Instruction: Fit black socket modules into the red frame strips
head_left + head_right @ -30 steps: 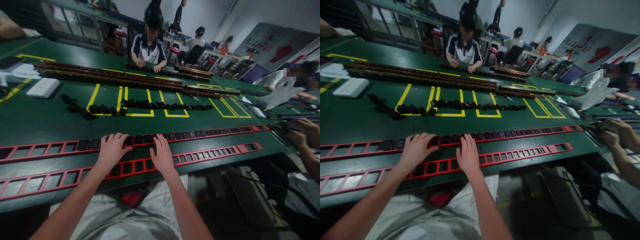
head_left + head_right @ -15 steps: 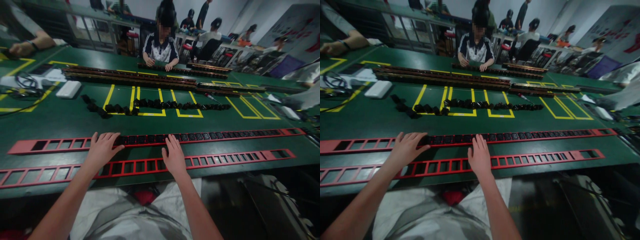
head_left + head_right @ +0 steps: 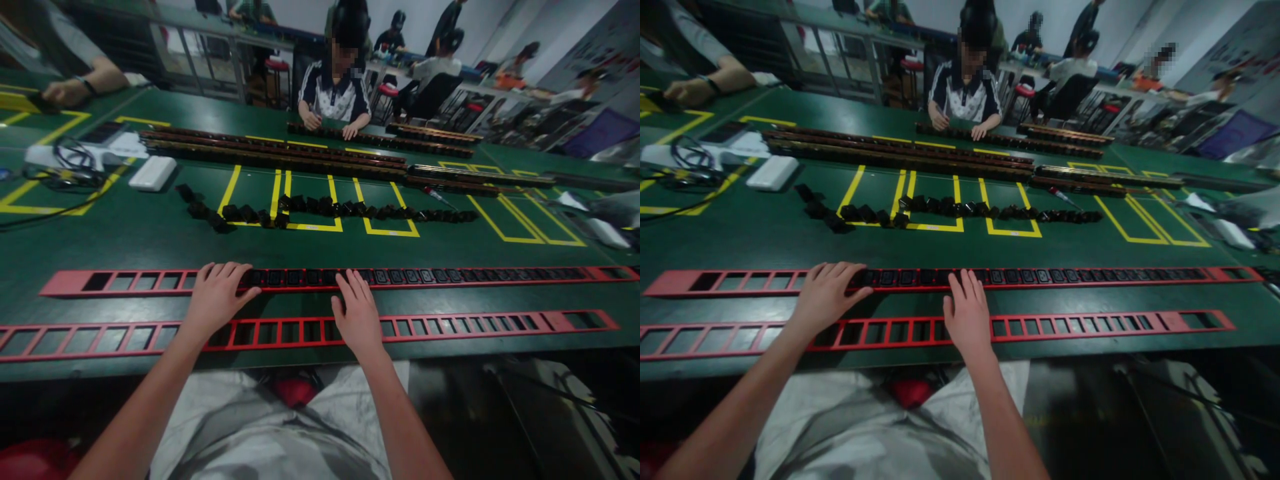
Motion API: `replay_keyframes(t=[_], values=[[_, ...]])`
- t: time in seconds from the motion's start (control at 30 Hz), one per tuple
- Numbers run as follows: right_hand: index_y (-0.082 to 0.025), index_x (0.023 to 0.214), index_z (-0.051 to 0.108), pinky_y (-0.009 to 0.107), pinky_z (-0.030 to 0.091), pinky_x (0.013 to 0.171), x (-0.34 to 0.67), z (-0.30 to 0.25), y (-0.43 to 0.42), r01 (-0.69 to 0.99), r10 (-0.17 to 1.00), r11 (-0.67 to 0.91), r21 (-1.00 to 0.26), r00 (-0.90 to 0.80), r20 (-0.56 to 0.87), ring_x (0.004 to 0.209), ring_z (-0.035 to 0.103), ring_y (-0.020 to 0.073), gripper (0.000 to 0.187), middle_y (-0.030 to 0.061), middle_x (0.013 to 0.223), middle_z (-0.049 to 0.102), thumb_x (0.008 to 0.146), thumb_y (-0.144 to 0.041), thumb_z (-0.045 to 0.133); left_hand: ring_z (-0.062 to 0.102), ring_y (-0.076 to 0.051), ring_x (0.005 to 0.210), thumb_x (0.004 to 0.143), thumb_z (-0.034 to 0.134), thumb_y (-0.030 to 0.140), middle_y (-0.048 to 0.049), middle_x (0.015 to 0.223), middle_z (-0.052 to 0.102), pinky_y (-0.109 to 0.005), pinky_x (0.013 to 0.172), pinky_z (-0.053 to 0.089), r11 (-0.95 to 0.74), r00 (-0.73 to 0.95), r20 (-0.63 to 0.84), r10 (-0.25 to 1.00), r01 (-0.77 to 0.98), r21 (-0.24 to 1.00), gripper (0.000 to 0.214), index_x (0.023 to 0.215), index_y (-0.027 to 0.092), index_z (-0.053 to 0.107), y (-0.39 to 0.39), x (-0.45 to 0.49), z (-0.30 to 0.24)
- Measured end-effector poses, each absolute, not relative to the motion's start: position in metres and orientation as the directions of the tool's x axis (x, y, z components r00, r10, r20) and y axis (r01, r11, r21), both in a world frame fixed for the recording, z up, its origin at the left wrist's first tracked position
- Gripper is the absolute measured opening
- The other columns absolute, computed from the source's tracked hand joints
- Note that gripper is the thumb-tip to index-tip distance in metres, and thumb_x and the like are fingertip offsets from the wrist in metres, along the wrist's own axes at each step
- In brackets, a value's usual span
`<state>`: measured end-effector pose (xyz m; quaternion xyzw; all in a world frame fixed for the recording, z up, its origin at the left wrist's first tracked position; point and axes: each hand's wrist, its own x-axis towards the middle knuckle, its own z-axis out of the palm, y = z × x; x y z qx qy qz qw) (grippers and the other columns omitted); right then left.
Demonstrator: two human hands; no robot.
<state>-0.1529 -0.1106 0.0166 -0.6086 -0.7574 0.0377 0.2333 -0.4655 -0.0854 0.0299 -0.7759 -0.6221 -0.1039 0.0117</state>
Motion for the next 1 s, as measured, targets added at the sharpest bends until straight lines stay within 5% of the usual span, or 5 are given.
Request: replay_keyframes(t=[0.07, 0.2, 0.43, 0.7, 1.0], values=[[-0.017, 0.145, 0.057, 0.055, 0.034, 0.123, -0.1530, 0.0165, -0.1103, 0.909, 0.938, 0.259, -0.328, -0.155, 0.310, 0.150, 0.036, 0.0291, 0.047, 0.0137, 0.157, 0.046, 0.100, -0.027, 0.046, 0.060, -0.031, 0.114, 0.095, 0.056, 0.052, -0.0104, 0.124, 0.069, -0.048, 0.108, 0.034, -0.220, 0.197, 0.172, 0.965, 0.968, 0.121, 0.046, 0.130, 0.022, 0.062, -0.0853, -0.4652, 0.0301], [-0.015, 0.155, 0.043, 0.054, 0.035, 0.123, -0.1533, 0.0170, -0.1099, 0.911, 0.942, 0.249, -0.328, -0.150, 0.300, 0.150, 0.036, 0.0285, 0.057, 0.0135, 0.157, 0.046, 0.099, -0.026, 0.046, 0.060, -0.032, 0.114, 0.095, 0.056, 0.052, -0.0110, 0.123, 0.069, -0.049, 0.109, 0.034, -0.214, 0.191, 0.169, 0.967, 0.969, 0.125, 0.047, 0.130, 0.022, 0.062, -0.0855, -0.4643, 0.0306], [-0.014, 0.153, 0.045, 0.054, 0.034, 0.123, -0.1543, 0.0183, -0.1098, 0.919, 0.944, 0.248, -0.307, -0.158, 0.291, 0.149, 0.036, 0.0290, 0.056, 0.0138, 0.157, 0.045, 0.099, -0.026, 0.047, 0.059, -0.033, 0.116, 0.095, 0.057, 0.051, -0.0115, 0.122, 0.069, -0.050, 0.109, 0.033, -0.218, 0.192, 0.177, 0.965, 0.966, 0.138, 0.047, 0.129, 0.020, 0.063, -0.0858, -0.4641, 0.0314], [-0.013, 0.143, 0.058, 0.056, 0.035, 0.121, -0.1535, 0.0165, -0.1092, 0.923, 0.938, 0.262, -0.281, -0.174, 0.301, 0.149, 0.036, 0.0310, 0.047, 0.0161, 0.156, 0.046, 0.099, -0.027, 0.048, 0.060, -0.032, 0.114, 0.098, 0.050, 0.051, -0.0103, 0.124, 0.069, -0.049, 0.107, 0.035, -0.230, 0.209, 0.163, 0.964, 0.965, 0.122, 0.050, 0.140, 0.024, 0.056, -0.0855, -0.4653, 0.0311], [-0.012, 0.144, 0.057, 0.055, 0.035, 0.121, -0.1542, 0.0178, -0.1097, 0.929, 0.940, 0.258, -0.266, -0.177, 0.292, 0.149, 0.036, 0.0310, 0.048, 0.0160, 0.157, 0.046, 0.099, -0.028, 0.048, 0.061, -0.029, 0.111, 0.100, 0.049, 0.045, -0.0078, 0.122, 0.071, -0.048, 0.106, 0.035, -0.235, 0.200, 0.193, 0.961, 0.956, 0.177, 0.036, 0.126, 0.026, 0.066, -0.0851, -0.4659, 0.0306]])
